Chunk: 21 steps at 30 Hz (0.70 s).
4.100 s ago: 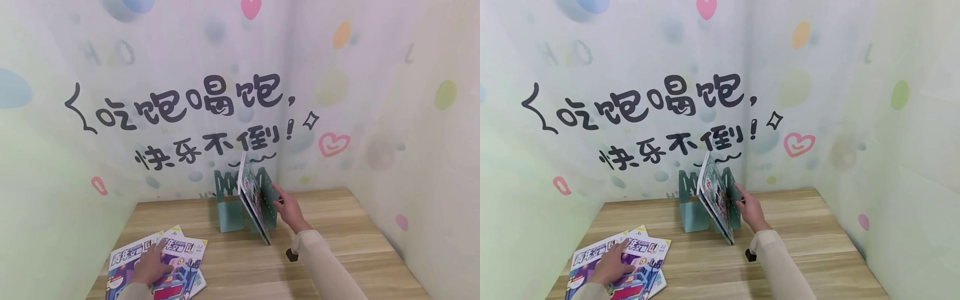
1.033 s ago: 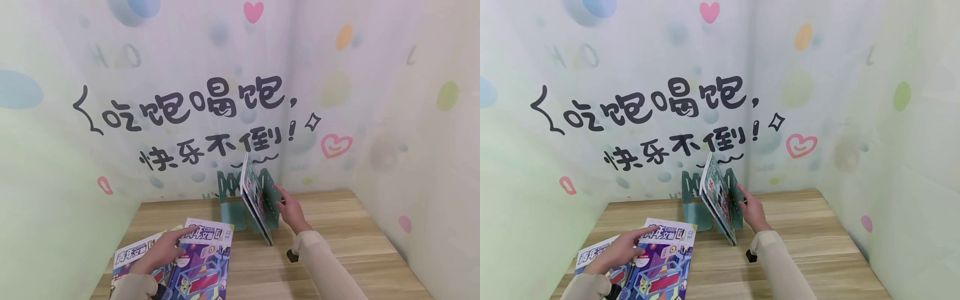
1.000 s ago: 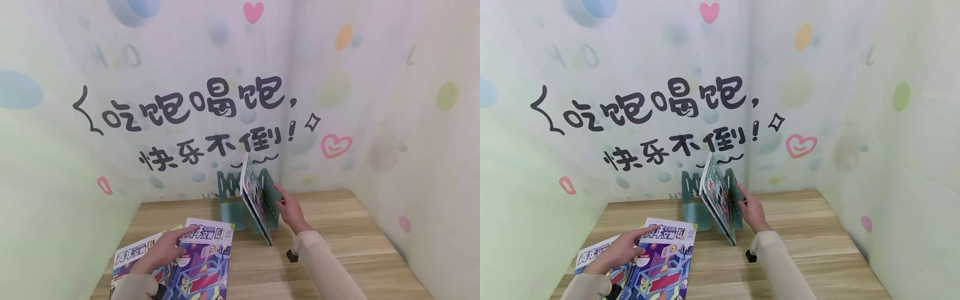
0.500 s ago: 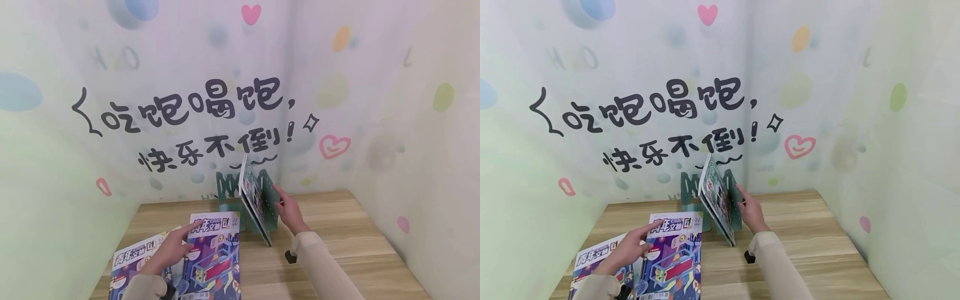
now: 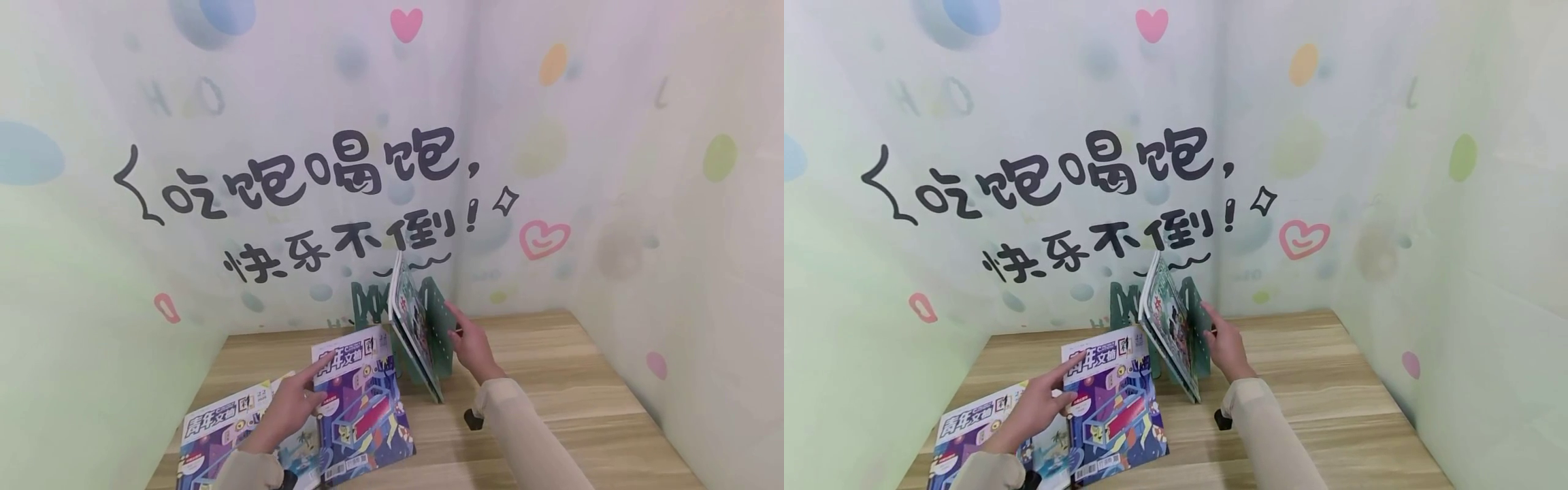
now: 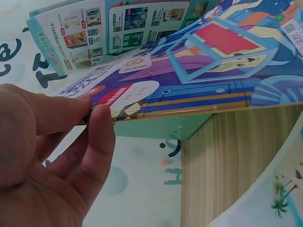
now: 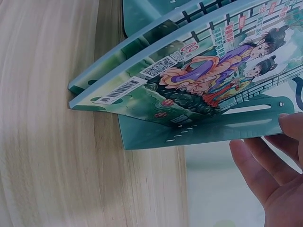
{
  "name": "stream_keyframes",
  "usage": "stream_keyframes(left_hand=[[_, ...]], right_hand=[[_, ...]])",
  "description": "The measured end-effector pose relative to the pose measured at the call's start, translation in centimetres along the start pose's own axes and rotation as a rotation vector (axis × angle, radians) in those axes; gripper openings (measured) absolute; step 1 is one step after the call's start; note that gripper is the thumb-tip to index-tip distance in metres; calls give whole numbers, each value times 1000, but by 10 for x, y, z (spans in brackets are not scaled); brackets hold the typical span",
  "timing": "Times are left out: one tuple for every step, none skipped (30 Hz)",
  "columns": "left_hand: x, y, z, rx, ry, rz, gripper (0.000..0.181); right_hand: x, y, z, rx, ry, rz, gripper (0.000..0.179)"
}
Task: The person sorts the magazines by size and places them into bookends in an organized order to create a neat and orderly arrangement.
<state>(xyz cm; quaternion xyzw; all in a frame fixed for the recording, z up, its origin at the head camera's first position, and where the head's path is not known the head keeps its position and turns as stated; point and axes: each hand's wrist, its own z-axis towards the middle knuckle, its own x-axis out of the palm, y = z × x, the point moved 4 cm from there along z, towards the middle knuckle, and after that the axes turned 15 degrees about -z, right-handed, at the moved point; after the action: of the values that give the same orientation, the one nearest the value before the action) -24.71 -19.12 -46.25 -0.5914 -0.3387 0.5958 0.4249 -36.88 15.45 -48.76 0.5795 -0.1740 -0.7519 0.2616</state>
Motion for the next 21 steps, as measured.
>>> stream_keyframes(left_hand=[[1, -1, 1, 0, -7, -4, 75], [2, -1, 1, -1, -12, -6, 76], [3, -1, 2, 2, -19, -10, 76], [4, -2, 3, 3, -25, -11, 76], [4, -2, 3, 6, -31, -13, 77], [5, -3, 4, 13, -34, -19, 77], [6, -3, 4, 19, -36, -27, 77], [7, -4, 5, 29, -38, -32, 77], [8, -4, 6, 40, -38, -39, 77], [8, -5, 7, 51, -36, -43, 77], [9, -5, 8, 61, -35, -43, 77], [9, -6, 10, 68, -36, -39, 77], [9, -6, 11, 73, -39, -33, 76], [10, -7, 12, 78, -38, -26, 76], [10, -8, 14, 80, -38, -18, 76], [10, -10, 15, 82, -39, -15, 77], [10, -11, 16, 82, -40, -11, 77], [10, -12, 18, 87, -42, -9, 77], [10, -12, 19, 88, -43, -12, 78], [11, -13, 19, 92, -46, -15, 79], [11, -14, 20, 96, -49, -18, 80]], right_hand=[[0, 0, 0, 0, -2, -5, 66], [0, 0, 0, 0, -4, -10, 66], [0, 0, 0, -1, -4, -13, 66], [0, 0, 0, -1, -5, -15, 67], [0, 0, 0, -1, -6, -17, 67], [0, 0, 0, -3, -7, -20, 67], [0, 0, -1, -2, -6, -21, 67], [1, 0, -1, -2, -7, -21, 67], [1, 0, -1, 0, -7, -18, 67], [1, 0, -1, 1, -7, -16, 67], [2, -1, -2, 0, -8, -13, 67], [2, 0, -2, -3, -9, -11, 67], [2, 0, -2, -4, -11, -8, 67], [2, 0, -2, -8, -15, -6, 67], [2, 0, -2, -9, -17, -5, 67], [2, 0, -2, -11, -21, -6, 67], [2, 0, -2, -13, -25, -8, 67], [1, 0, -2, -13, -28, -10, 67], [1, 0, -2, -13, -31, -13, 67], [1, 0, -2, -13, -33, -16, 67], [1, 0, -2, -14, -33, -19, 67]])
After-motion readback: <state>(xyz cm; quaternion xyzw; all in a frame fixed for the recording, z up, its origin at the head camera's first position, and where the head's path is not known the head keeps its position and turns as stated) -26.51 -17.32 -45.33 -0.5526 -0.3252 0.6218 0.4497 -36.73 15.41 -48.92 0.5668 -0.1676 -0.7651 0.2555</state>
